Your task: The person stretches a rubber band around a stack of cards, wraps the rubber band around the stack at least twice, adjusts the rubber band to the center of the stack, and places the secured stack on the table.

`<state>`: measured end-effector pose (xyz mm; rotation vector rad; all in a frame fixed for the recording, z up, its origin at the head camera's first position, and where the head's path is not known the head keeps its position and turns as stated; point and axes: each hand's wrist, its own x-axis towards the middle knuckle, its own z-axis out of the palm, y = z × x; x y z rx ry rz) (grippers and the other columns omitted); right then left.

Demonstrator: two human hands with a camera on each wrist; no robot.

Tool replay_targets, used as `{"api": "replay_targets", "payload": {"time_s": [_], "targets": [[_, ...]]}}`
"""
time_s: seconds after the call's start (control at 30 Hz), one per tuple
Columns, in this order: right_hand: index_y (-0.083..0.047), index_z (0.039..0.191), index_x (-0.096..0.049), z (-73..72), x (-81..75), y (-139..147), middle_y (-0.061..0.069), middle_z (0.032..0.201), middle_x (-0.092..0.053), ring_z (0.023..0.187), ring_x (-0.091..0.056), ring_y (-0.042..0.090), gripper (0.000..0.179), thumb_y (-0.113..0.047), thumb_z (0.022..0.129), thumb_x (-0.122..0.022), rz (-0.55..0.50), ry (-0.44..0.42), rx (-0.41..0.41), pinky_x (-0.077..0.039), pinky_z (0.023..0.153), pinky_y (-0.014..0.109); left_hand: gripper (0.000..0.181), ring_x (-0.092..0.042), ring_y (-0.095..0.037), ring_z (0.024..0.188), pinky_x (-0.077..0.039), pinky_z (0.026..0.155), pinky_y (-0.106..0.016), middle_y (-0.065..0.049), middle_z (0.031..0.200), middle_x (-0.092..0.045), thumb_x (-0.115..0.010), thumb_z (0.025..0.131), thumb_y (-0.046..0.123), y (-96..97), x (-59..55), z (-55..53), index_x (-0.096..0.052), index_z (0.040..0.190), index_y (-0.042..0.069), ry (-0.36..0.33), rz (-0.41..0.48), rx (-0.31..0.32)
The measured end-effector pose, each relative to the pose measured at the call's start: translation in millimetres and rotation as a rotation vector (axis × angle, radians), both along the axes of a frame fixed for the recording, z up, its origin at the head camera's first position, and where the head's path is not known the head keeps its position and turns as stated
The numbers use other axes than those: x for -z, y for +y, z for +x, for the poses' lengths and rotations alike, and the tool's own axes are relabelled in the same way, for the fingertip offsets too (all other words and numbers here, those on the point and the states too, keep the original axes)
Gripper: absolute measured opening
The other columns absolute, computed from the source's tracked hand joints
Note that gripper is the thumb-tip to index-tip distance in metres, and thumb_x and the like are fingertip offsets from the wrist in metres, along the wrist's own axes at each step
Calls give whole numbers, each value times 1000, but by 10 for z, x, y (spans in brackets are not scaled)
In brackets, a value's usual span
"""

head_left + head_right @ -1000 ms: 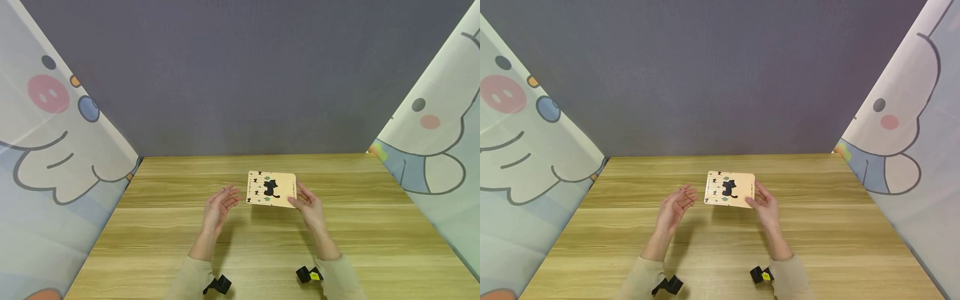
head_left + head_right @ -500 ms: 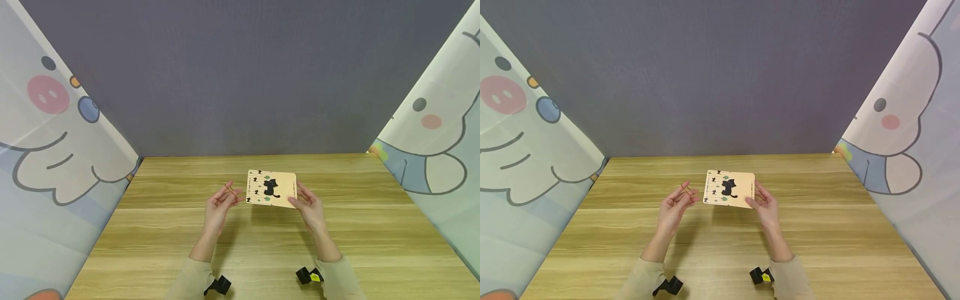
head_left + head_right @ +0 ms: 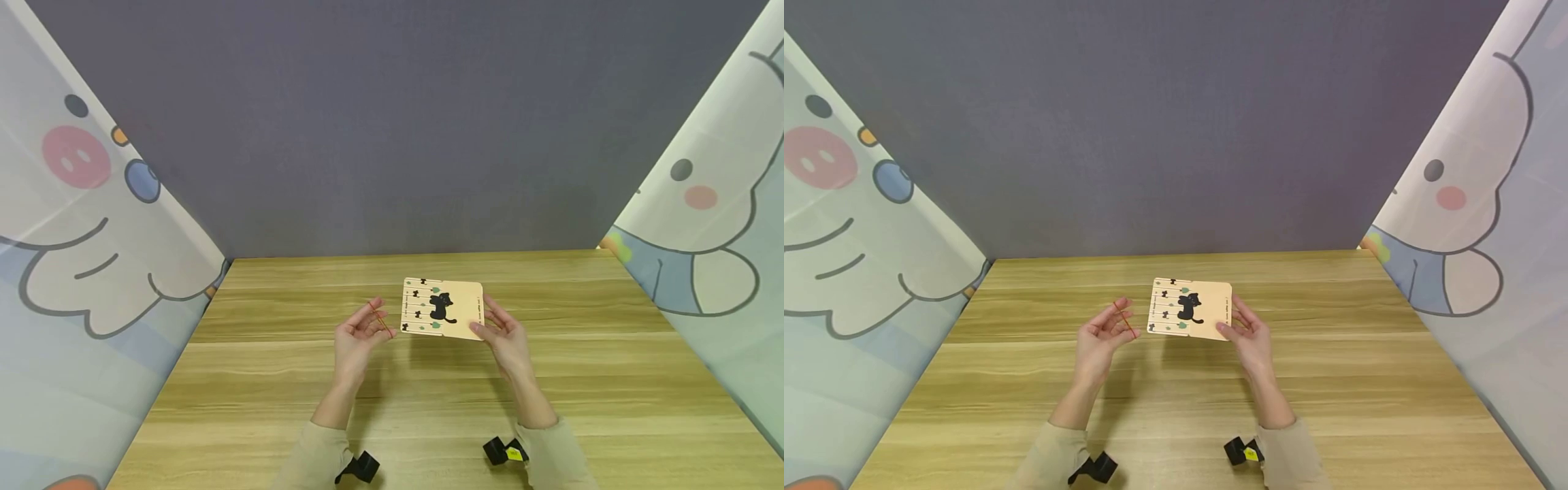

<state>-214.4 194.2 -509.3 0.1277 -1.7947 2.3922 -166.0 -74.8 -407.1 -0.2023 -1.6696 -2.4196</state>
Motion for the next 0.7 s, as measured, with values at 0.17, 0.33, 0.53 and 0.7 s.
{"api": "replay_targets", "payload": {"time_s": [0.17,0.33,0.53,0.7], "targets": [[-14,132,-42,18,-7,-10,14,108,-51,85,-61,21,64,2,75,-67,-14,21,-13,-49,77,30,57,-50,-36,100,-51,76,-39,-20,112,-53,-63,62,-25,18,-2,6,-49,116,-12,49,-10,23],[-10,133,-40,160,-268,-81,12,106,-53,86,-61,20,64,1,75,-67,-60,57,-54,-50,76,28,63,-50,-36,103,-50,77,-42,-15,114,-51,-66,60,-24,60,4,23,-49,118,-7,85,-39,39],[-4,131,-40,369,-674,-234,13,105,-52,83,-61,17,68,-4,72,-72,-124,105,-77,-51,74,26,73,-41,-44,110,-49,79,-41,-15,123,-43,-68,57,-23,100,49,14,-40,123,-7,149,-86,86],[3,131,-36,416,-769,-291,10,101,-54,81,-61,16,64,9,74,-64,-149,93,-73,-51,73,24,76,-40,-43,111,-49,78,-41,-20,126,-36,-69,58,-21,111,100,-12,-34,125,-6,199,-119,101]]}}
